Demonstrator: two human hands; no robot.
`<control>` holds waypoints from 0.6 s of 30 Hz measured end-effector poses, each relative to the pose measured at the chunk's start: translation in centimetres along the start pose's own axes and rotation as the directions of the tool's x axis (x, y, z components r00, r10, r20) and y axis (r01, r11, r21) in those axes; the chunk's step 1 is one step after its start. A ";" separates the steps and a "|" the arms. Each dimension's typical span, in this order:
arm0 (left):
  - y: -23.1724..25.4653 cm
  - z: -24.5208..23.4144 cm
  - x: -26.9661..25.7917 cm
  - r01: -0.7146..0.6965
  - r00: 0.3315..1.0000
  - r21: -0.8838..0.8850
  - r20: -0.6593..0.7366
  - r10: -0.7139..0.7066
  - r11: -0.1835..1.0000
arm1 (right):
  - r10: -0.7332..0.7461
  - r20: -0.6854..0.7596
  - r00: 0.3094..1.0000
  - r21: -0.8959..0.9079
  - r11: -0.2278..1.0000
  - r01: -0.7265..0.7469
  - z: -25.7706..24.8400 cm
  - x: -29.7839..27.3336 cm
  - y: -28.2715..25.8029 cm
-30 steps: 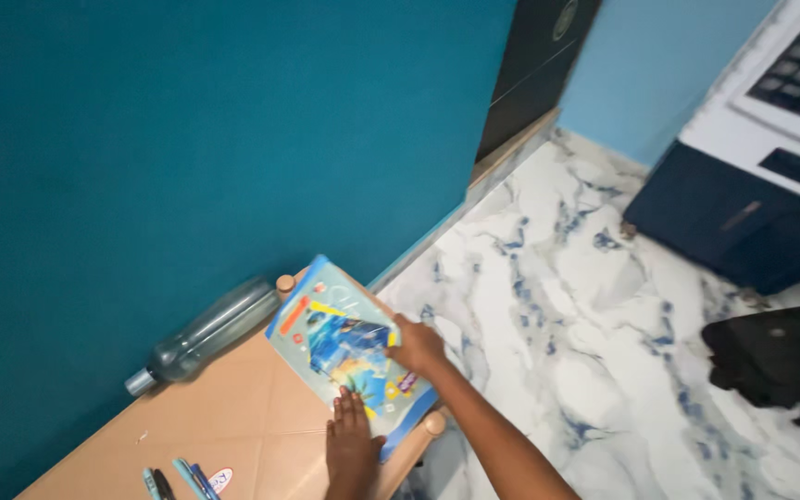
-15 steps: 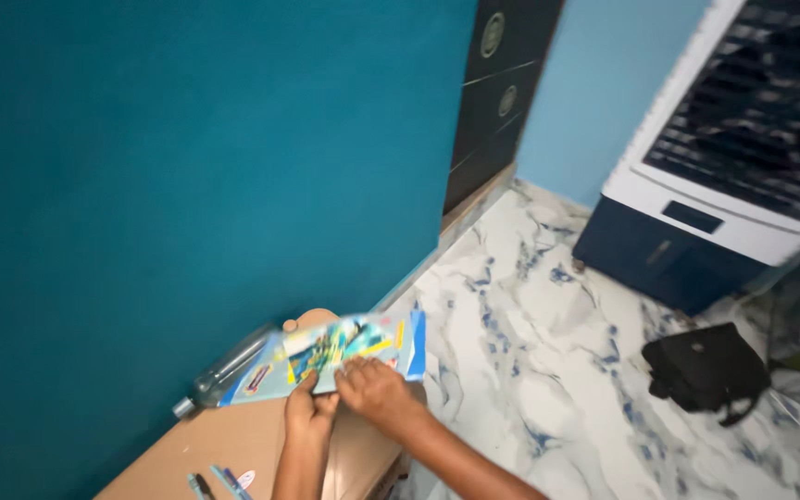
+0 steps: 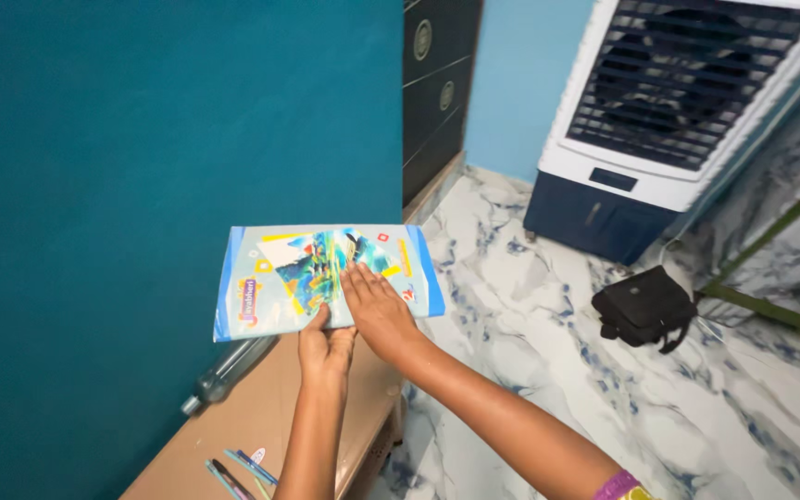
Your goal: The person repeatedly picks up books and notebooks from a small table and places them onto a stack on top of an air cooler. The person also picks up a small decorative flower arrangement and places it on a nearby shelf.
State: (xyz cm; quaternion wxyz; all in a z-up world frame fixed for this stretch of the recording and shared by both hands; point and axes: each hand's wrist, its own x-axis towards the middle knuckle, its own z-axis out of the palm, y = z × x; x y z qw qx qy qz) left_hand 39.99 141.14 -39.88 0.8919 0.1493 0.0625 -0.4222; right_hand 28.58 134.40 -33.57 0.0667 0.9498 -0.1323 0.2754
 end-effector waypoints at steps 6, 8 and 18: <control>-0.2 3.0 -0.6 0.031 0.999 0.002 0.016 -0.031 1.000 | 0.028 -0.058 0.998 -0.050 0.998 -0.031 -3.3 0.7 0.2; -0.8 3.8 -0.4 0.043 0.998 -0.009 0.043 -0.042 0.999 | 0.032 -0.093 0.995 -0.054 0.998 -0.037 -4.0 0.6 0.7; -4.7 6.9 1.5 0.109 0.992 0.010 0.057 -0.109 0.994 | 0.121 -0.129 0.984 -0.044 0.991 -0.128 -6.4 0.1 4.6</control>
